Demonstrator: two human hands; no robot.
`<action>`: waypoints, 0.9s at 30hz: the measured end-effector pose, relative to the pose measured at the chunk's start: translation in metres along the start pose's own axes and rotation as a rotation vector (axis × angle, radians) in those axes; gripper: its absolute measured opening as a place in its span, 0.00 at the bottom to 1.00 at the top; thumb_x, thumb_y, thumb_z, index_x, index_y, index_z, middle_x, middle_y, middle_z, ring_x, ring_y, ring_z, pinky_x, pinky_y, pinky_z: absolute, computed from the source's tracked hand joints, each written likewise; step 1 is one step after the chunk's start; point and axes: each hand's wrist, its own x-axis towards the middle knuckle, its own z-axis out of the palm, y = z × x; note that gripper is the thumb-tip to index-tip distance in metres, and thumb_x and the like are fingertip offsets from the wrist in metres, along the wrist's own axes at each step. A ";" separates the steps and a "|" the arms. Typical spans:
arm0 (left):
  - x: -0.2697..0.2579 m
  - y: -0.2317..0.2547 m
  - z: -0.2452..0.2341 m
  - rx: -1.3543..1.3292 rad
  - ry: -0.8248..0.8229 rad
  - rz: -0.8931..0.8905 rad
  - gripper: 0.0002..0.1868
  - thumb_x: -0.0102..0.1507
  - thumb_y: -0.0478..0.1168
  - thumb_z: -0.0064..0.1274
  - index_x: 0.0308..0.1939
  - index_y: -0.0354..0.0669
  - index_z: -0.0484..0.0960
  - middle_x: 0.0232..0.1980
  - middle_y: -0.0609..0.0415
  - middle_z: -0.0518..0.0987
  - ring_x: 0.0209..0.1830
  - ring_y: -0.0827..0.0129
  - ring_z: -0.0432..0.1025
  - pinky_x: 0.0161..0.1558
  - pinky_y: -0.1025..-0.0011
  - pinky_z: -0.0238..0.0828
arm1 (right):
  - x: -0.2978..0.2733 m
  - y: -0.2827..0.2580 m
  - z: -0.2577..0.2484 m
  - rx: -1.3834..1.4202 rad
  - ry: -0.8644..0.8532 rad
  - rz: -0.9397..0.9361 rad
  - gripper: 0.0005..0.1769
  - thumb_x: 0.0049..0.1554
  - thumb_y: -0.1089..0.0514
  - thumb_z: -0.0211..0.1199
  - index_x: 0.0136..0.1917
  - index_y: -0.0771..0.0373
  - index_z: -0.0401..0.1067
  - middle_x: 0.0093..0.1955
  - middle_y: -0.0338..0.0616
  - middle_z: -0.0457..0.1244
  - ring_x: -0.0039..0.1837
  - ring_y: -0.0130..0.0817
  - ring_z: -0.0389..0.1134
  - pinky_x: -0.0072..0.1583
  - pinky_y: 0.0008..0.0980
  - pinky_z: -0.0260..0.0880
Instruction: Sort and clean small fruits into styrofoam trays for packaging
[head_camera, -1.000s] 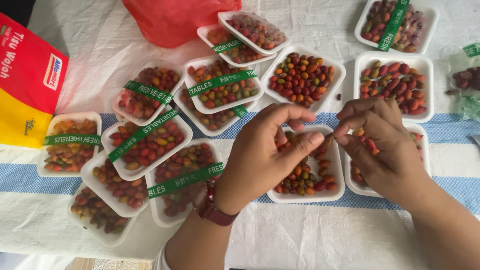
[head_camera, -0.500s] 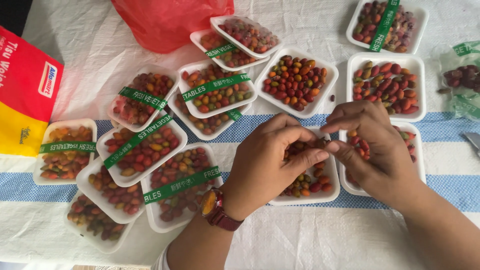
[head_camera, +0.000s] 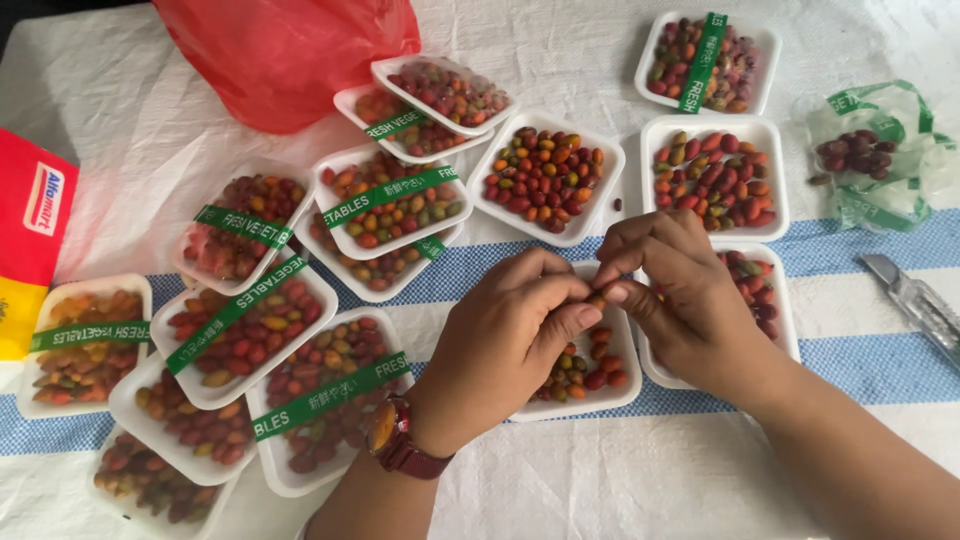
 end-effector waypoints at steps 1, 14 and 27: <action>0.000 0.001 0.000 0.014 0.002 0.011 0.12 0.70 0.45 0.47 0.45 0.41 0.80 0.46 0.55 0.76 0.47 0.59 0.74 0.48 0.63 0.69 | 0.000 0.000 0.001 -0.013 -0.001 -0.013 0.11 0.65 0.52 0.52 0.49 0.58 0.72 0.53 0.43 0.65 0.57 0.36 0.64 0.63 0.38 0.54; 0.003 -0.006 0.011 0.246 0.100 0.193 0.06 0.66 0.37 0.57 0.44 0.38 0.80 0.48 0.53 0.74 0.47 0.56 0.72 0.48 0.61 0.70 | -0.001 -0.005 0.010 -0.074 0.105 -0.076 0.12 0.69 0.55 0.44 0.47 0.61 0.64 0.49 0.44 0.62 0.54 0.39 0.61 0.61 0.38 0.54; 0.001 -0.014 0.017 0.084 0.107 0.125 0.03 0.67 0.32 0.52 0.44 0.36 0.78 0.46 0.52 0.75 0.45 0.56 0.73 0.41 0.60 0.71 | -0.011 0.024 0.012 0.156 0.132 0.110 0.11 0.64 0.51 0.55 0.51 0.57 0.74 0.51 0.39 0.65 0.61 0.33 0.65 0.69 0.35 0.59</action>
